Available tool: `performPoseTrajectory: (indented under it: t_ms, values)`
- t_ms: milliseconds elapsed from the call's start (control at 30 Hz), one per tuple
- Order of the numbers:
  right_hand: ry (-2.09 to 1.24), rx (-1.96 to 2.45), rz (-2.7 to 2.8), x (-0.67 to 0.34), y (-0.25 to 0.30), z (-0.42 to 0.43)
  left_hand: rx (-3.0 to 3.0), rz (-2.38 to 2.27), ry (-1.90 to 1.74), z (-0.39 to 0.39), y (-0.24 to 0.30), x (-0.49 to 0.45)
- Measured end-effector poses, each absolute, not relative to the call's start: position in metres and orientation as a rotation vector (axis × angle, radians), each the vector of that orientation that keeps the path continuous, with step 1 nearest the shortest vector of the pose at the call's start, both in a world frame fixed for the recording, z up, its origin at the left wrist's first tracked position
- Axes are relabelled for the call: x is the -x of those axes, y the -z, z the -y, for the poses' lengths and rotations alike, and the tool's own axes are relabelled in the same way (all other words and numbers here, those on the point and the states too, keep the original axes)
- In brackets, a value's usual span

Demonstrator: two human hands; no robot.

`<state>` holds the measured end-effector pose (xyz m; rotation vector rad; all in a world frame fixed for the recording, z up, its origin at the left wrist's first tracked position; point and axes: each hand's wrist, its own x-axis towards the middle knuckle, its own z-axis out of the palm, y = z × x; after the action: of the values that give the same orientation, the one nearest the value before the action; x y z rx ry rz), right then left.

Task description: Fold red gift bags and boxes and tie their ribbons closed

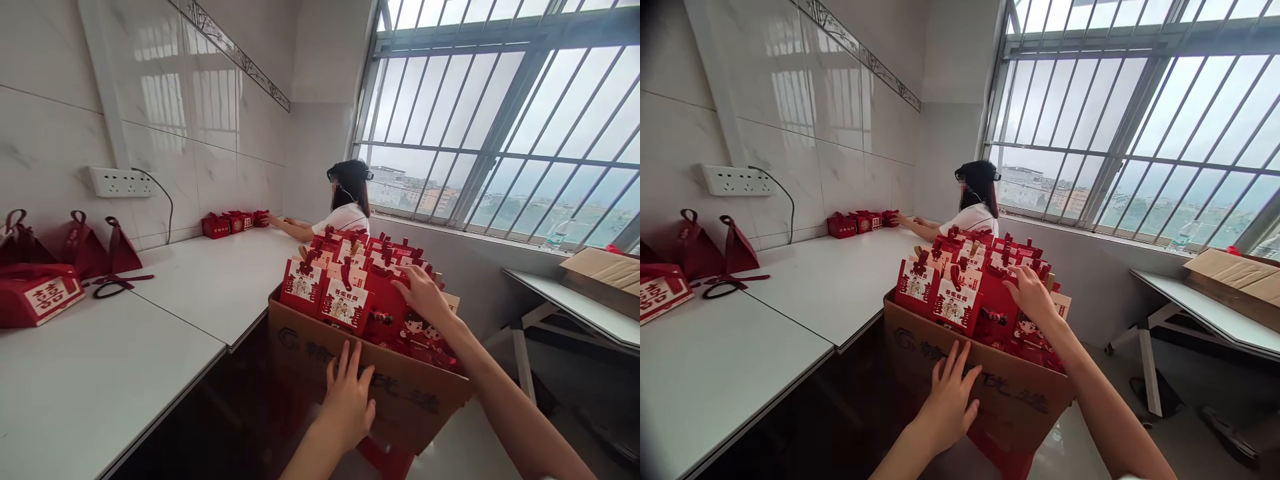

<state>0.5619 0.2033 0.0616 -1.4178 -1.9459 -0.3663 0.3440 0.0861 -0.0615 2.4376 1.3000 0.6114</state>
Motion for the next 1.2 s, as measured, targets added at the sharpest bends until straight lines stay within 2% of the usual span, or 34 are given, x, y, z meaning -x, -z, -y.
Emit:
performPoseTrajectory:
  t_ms: [200, 633, 1200]
  values:
    - [0.203, 1.512, 1.946, -0.540, -0.067, -0.248, -2.397, -1.297, -0.630, -0.085, 0.061, -0.335]
    - [-0.156, 1.466, 1.683, -0.568, -0.077, -0.250, -2.361, -1.225, -0.571, -0.085, 0.069, -0.341]
    - [0.018, 1.430, 1.739, -0.568, -0.067, -0.247, -2.344, -1.246, -0.605, -0.080, 0.076, -0.332]
